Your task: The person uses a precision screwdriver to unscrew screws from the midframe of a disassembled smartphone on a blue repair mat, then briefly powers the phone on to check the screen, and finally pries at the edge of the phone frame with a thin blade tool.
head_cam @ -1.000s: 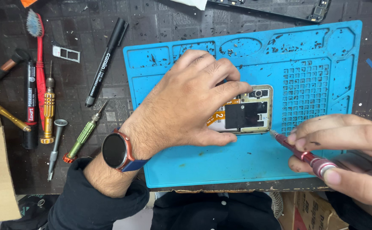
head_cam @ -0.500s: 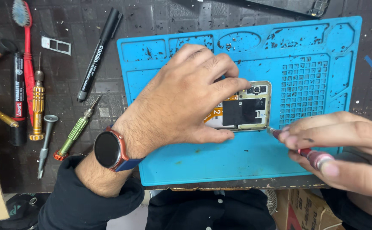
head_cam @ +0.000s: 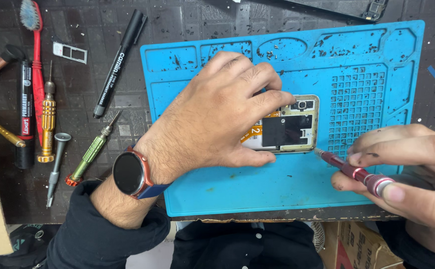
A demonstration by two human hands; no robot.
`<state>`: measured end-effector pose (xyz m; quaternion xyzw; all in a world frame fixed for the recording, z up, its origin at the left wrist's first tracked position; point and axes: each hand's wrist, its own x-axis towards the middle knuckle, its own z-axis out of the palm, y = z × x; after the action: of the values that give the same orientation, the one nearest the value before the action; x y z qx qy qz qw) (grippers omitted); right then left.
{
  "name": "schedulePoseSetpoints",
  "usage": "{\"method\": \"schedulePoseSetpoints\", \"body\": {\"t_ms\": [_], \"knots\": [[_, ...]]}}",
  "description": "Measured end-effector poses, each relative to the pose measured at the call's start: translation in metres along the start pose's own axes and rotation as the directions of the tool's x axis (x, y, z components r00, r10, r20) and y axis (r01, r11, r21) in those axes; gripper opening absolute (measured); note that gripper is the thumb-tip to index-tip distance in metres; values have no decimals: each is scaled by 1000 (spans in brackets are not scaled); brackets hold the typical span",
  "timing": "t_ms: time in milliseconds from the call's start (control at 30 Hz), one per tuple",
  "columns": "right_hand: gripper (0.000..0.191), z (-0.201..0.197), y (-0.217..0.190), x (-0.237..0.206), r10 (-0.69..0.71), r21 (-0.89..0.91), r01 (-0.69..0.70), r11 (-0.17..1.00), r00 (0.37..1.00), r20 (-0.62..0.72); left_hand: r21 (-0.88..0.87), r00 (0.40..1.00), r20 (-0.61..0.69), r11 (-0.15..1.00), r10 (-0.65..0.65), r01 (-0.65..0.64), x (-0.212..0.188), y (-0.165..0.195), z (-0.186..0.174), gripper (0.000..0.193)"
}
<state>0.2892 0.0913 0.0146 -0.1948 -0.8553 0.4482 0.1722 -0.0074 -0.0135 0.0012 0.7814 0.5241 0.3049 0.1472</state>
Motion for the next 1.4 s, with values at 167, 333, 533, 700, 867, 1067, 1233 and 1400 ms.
{"method": "schedulePoseSetpoints", "body": {"t_ms": [167, 333, 533, 700, 867, 1067, 1233, 1400], "knots": [[38, -7, 24, -23, -240, 23, 239, 971, 971, 6, 7, 1000, 17, 1000, -2, 2, 0, 0, 0, 65], [47, 1, 19, -8, -129, 4, 129, 992, 991, -22, 10, 1000, 18, 1000, -9, 9, 0, 0, 1, 65], [44, -2, 10, 0, -228, 17, 228, 974, 974, -4, 1, 1000, 13, 1000, -4, 4, -1, -1, 0, 63], [49, -2, 5, -6, -154, 34, 154, 987, 988, 0, 3, 1000, 29, 1000, -1, 1, -1, -1, 0, 65], [50, -3, 7, 3, -271, 41, 270, 962, 963, 10, -5, 1000, 14, 1000, 1, -1, 0, -1, 1, 64], [50, -4, -7, 12, -124, 63, 121, 991, 991, 45, -5, 1000, 25, 1000, -9, 9, -1, 0, 1, 65], [51, 3, -10, 9, -192, -28, 191, 981, 980, -46, -2, 1000, 19, 1000, -10, 10, -1, 0, 1, 66], [53, 4, -7, 13, -245, -15, 245, 969, 969, -18, -2, 1000, 21, 1000, -13, 13, -1, 0, 2, 65]]}}
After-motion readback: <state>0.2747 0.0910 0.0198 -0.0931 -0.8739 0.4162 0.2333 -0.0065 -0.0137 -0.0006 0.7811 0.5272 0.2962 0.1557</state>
